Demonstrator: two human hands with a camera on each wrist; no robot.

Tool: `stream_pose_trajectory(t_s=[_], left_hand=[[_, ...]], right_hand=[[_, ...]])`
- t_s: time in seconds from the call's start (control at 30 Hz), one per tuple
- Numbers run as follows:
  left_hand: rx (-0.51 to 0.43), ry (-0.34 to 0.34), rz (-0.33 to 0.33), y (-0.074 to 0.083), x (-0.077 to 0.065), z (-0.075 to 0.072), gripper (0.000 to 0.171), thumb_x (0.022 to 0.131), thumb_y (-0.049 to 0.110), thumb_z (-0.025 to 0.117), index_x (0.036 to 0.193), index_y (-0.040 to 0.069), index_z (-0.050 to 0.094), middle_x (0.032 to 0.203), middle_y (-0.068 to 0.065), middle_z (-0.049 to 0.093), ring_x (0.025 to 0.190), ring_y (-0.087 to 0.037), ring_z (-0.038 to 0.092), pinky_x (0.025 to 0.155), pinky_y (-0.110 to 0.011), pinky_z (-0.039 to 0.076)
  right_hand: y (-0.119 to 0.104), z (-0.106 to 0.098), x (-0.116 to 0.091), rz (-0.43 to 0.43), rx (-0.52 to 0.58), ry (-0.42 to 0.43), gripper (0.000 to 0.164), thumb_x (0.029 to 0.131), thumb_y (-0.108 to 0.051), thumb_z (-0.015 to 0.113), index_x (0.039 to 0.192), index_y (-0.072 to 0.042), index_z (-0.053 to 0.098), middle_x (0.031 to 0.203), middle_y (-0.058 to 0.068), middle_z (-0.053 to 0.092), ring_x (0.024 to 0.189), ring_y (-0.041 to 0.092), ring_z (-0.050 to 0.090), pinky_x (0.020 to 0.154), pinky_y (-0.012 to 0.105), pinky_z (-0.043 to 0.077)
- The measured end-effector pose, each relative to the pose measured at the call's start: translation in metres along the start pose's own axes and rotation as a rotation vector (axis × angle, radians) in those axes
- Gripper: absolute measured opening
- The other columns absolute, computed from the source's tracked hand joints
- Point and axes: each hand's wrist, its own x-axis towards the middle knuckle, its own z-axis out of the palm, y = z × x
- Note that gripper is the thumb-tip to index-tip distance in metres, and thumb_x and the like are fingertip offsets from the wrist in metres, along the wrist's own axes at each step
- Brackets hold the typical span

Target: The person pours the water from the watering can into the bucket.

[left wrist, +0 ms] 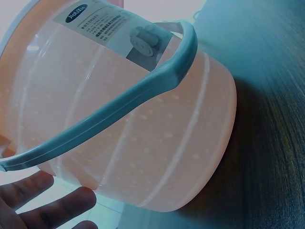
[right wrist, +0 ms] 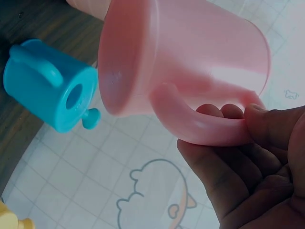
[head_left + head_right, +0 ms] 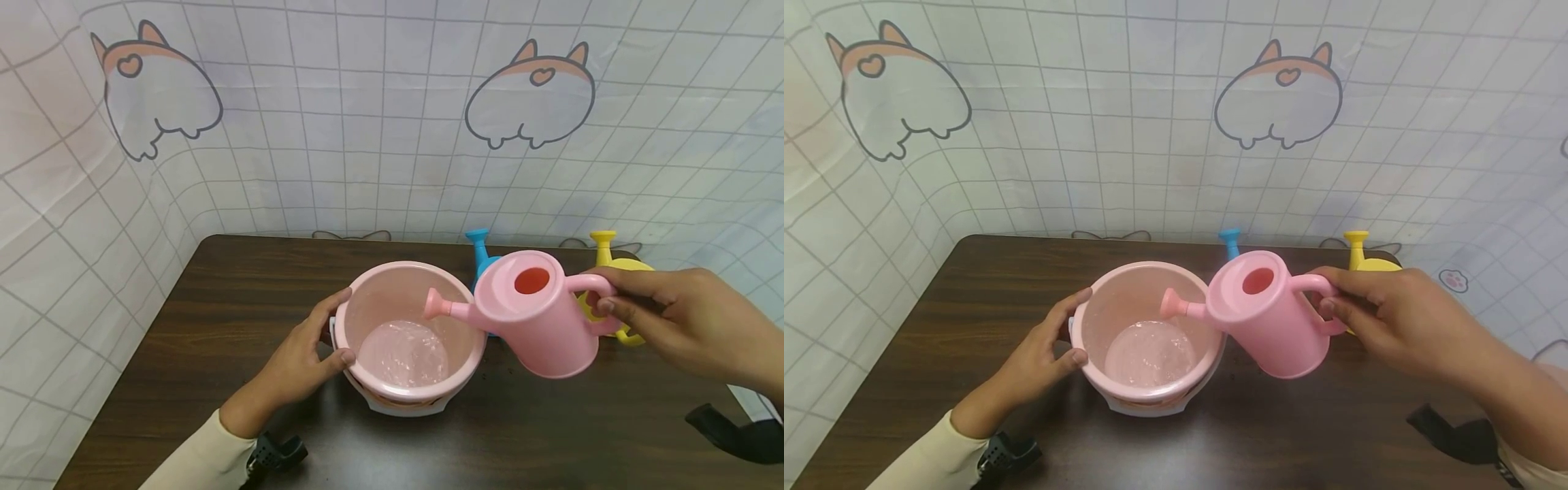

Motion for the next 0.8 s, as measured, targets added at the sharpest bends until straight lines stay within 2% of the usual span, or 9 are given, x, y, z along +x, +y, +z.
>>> stream_pose_trajectory(t_s=[0.2,0.37,0.63,0.8], left_hand=[[0.002,-0.004,-0.009,0.0012,0.0001,-0.0002,0.086,0.094,0.070,0.056,0.161,0.024,0.028,0.133,-0.006,0.058,0.095,-0.012,0.064,0.085,-0.045,0.053],[-0.010,-0.006,-0.014,0.0019,0.0000,-0.0001,0.085,0.094,0.069,0.057,0.161,0.025,0.028,0.133,-0.007,0.057,0.096,-0.013,0.065,0.084,-0.048,0.053],[-0.003,-0.001,-0.015,0.0025,0.0004,0.0002,0.086,0.094,0.070,0.056,0.161,0.025,0.028,0.132,-0.007,0.058,0.097,-0.014,0.065,0.084,-0.049,0.053],[-0.002,0.002,-0.018,0.0023,0.0001,0.0004,0.086,0.094,0.070,0.056,0.161,0.025,0.028,0.133,-0.007,0.058,0.096,-0.014,0.066,0.084,-0.050,0.053]], right_hand=[[-0.0011,-0.0019,0.0024,-0.026,-0.019,-0.013,0.034,0.087,-0.003,0.080,0.120,-0.001,0.075,0.091,-0.015,0.068,0.055,-0.003,0.041,0.047,0.014,0.035],[-0.0018,-0.0031,0.0036,-0.037,-0.019,-0.029,0.034,0.087,-0.003,0.080,0.121,-0.002,0.074,0.091,-0.014,0.070,0.057,-0.003,0.046,0.048,0.014,0.036],[-0.0019,-0.0029,0.0038,-0.034,-0.028,-0.031,0.036,0.085,-0.001,0.081,0.121,0.002,0.074,0.092,-0.007,0.072,0.057,-0.003,0.046,0.048,0.014,0.038],[-0.0012,-0.0029,0.0037,-0.040,-0.032,-0.032,0.036,0.085,-0.002,0.081,0.121,0.000,0.074,0.091,-0.009,0.072,0.060,-0.002,0.050,0.049,0.014,0.039]])
